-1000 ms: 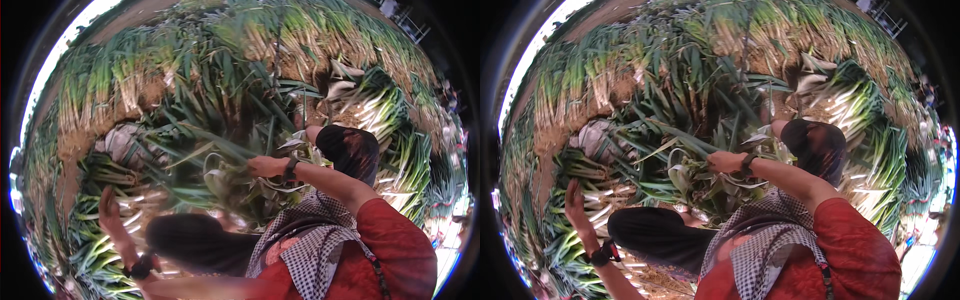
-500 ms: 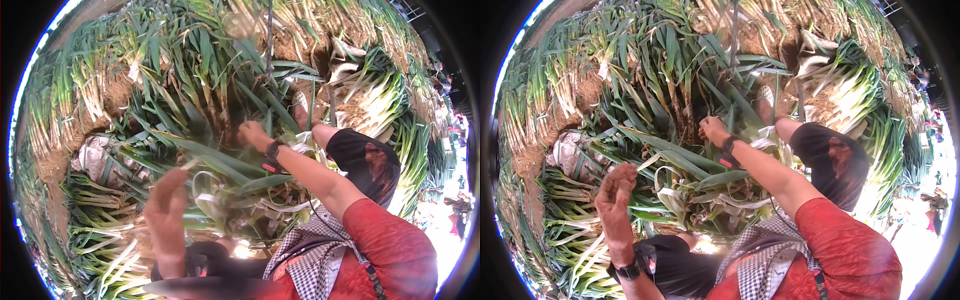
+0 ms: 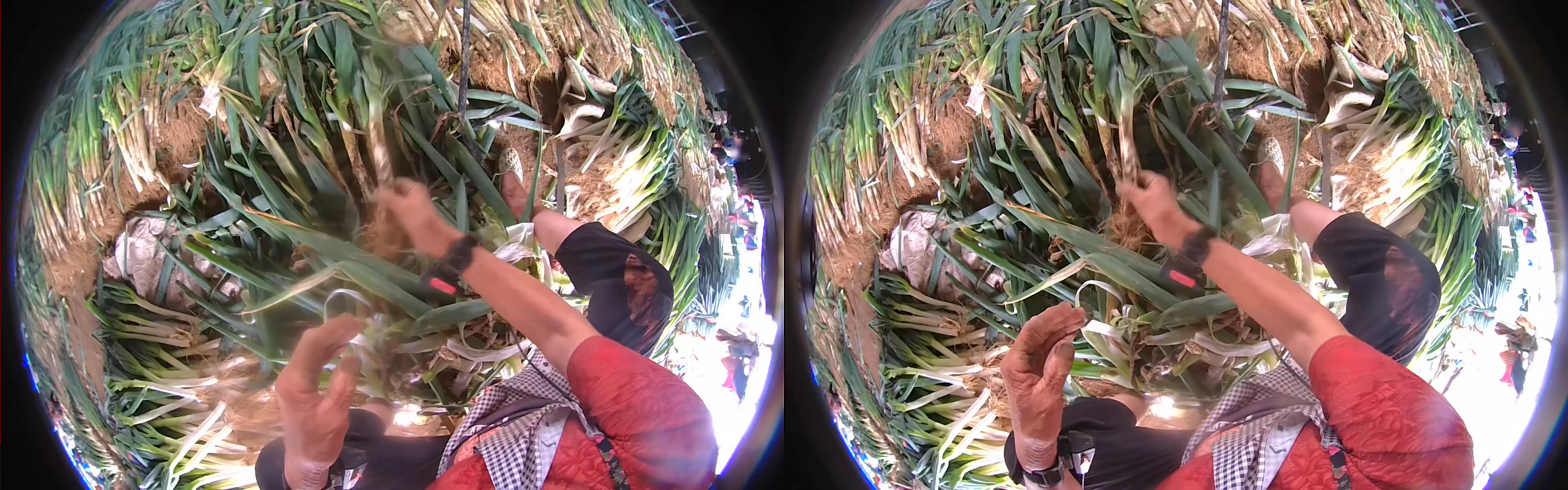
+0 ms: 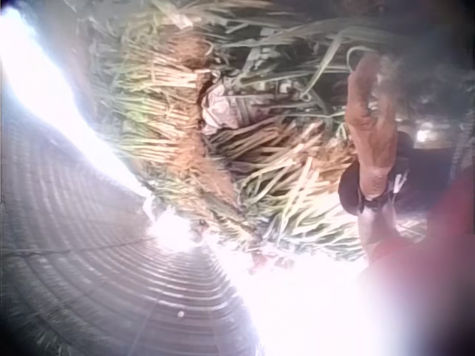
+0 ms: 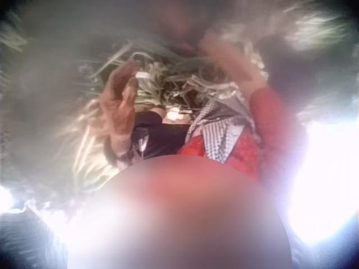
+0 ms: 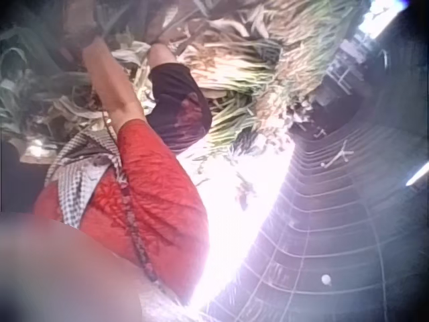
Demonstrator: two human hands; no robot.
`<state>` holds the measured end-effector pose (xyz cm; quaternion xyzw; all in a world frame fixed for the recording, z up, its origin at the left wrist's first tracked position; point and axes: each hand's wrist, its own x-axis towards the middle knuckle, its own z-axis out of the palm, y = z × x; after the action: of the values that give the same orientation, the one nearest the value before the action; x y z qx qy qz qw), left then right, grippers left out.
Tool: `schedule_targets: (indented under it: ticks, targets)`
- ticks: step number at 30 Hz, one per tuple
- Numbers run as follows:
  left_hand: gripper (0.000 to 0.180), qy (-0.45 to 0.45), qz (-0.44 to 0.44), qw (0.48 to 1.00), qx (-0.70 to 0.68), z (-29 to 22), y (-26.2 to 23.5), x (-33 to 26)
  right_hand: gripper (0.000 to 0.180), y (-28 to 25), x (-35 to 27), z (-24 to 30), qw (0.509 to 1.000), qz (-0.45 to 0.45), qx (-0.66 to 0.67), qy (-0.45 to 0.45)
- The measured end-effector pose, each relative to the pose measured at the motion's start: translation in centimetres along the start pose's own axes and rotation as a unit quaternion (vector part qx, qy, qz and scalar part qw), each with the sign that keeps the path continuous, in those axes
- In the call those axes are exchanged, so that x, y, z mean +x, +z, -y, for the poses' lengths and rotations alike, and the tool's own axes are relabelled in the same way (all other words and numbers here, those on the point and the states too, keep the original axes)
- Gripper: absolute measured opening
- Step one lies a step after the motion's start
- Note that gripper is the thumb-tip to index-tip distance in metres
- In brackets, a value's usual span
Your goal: The person picks up leeks one at a time, peels away the outer layers by hand, and places the cleaned vegetables onto a separate stack.
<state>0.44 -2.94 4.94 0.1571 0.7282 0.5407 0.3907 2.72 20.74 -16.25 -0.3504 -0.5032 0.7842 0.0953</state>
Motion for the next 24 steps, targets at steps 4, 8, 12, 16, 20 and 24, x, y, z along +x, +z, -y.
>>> schedule_targets:
  ticks: [4,8,12,16,20,24]
  targets:
    - [0.031,0.013,0.003,1.0,0.017,-0.5,0.6,-0.3,0.021,-3.1,-5.0,6.7,0.99,0.002,0.135,-0.03]
    - [0.035,0.041,0.048,0.997,0.039,-0.4,2.3,0.7,0.027,-9.5,-9.5,-3.8,0.979,0.065,-0.109,0.158]
    - [0.039,0.068,0.062,0.992,0.081,0.6,2.3,-0.1,0.02,-4.2,-17.4,0.6,0.965,0.138,-0.11,0.192]
    - [0.042,0.065,-0.017,0.996,0.062,5.2,2.3,2.4,0.023,-0.5,-24.1,8.3,0.96,0.158,0.104,0.205]
    - [0.057,-0.028,-0.027,0.994,-0.098,5.0,3.7,4.5,0.028,-2.6,-29.8,16.5,0.947,0.262,0.064,0.176]
    - [0.069,-0.012,-0.009,0.968,-0.252,3.1,5.3,4.5,0.032,-5.3,-35.4,20.0,0.929,0.343,-0.026,0.133]
